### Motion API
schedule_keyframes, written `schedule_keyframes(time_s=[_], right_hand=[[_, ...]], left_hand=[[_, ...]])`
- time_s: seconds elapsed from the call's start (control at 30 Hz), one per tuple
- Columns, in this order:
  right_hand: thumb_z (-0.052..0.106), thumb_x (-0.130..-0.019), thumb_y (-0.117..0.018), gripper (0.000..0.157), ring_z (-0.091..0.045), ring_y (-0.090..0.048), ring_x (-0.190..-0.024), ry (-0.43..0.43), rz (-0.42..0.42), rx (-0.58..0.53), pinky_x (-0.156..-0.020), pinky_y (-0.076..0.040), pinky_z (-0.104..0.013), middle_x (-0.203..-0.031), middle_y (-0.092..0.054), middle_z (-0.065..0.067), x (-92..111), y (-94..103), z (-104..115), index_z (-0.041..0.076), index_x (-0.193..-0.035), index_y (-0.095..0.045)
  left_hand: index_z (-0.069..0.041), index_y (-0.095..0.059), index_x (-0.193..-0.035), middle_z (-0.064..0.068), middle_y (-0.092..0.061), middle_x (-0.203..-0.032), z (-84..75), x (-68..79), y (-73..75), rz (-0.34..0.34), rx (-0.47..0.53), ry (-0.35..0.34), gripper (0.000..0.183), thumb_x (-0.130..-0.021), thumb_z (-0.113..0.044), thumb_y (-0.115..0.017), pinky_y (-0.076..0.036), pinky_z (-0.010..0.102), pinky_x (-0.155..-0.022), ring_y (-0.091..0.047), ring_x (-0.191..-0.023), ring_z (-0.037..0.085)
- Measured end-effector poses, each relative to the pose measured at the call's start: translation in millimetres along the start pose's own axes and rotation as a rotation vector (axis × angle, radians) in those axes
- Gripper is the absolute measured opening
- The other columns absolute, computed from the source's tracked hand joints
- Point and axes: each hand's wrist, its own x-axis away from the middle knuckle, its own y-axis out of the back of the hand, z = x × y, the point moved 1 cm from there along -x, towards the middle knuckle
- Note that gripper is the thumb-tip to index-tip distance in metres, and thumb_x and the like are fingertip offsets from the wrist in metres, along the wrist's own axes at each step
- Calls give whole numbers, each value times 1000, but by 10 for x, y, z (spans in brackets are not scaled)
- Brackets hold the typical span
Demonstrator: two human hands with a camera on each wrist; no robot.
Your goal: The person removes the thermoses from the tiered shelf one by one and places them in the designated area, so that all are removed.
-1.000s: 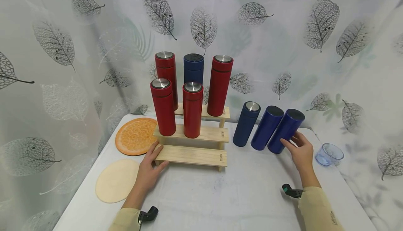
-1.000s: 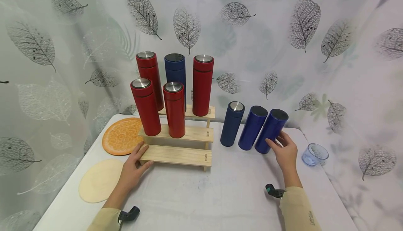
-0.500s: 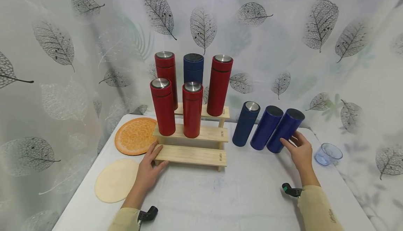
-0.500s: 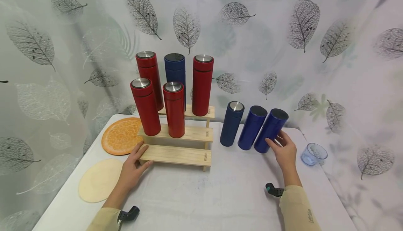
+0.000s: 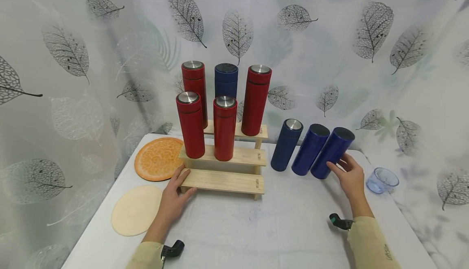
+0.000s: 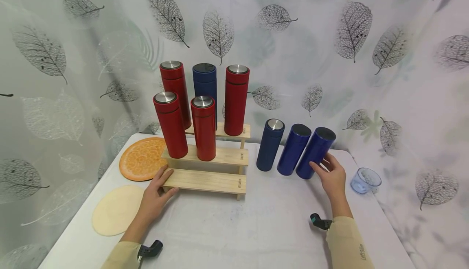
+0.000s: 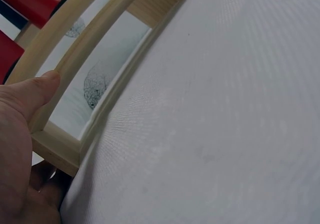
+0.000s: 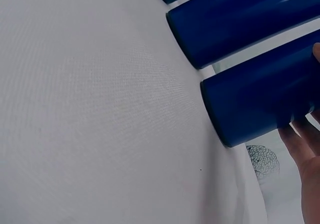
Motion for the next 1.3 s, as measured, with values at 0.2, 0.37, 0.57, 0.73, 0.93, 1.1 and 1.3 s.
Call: schedule_keyframes(time_s=[0.2,0.37,0.57,0.73,0.93,1.1,1.3], right_hand=[[24,-97,-86,67,0,-62,-119,-9,-11,-11,-93,-50,-9,-149,-63,-15,-10,2,-10,10,-157,-60],[23,-97,-86,67,-1,-63,-121,-1,-6,-20,-94,-50,-10,-151,-63,-14,-23,-10,-2,11,-157,-59],[24,-97,-86,67,-3,-63,-122,1,-2,-14,-94,-50,-10,-150,-63,-14,-24,-15,5,11,-157,-59],[27,-98,-86,68,-5,-63,-123,-4,3,10,-97,-50,-12,-151,-62,-17,-15,-8,-12,11,-158,-58],[30,-100,-83,71,-14,-64,-130,-5,19,34,-104,-52,-20,-154,-60,-20,1,-1,-31,11,-161,-54],[26,-101,-82,76,-36,-60,-139,15,34,20,-97,-50,-11,-157,-55,-23,40,11,-29,9,-165,-46],[13,-99,-83,75,-39,-60,-139,24,-11,-20,-104,-51,-21,-155,-57,-22,108,34,-43,8,-165,-46]], left_hand=[[-6,-56,-158,13,-32,-175,2,-3,-1,1,-5,-9,69,-98,-24,-84,-39,61,-119,-29,-160,41],[-7,-56,-159,11,-31,-176,6,-2,0,2,-1,2,69,-98,-24,-84,-39,60,-119,-28,-160,40],[-7,-55,-159,10,-30,-176,4,-3,1,1,-4,5,69,-98,-23,-84,-38,60,-120,-28,-161,39],[-7,-55,-159,10,-30,-176,5,-8,-1,0,-6,5,69,-98,-23,-84,-38,61,-121,-27,-161,39],[-7,-56,-159,10,-31,-176,2,-13,-9,4,-1,8,68,-98,-20,-84,-38,60,-120,-27,-161,39],[-7,-56,-159,10,-32,-176,9,-11,-15,5,-4,1,69,-98,-22,-84,-38,62,-120,-27,-161,39],[-8,-56,-159,10,-32,-176,8,-3,-13,5,-9,11,69,-98,-25,-84,-38,62,-120,-28,-160,39]])
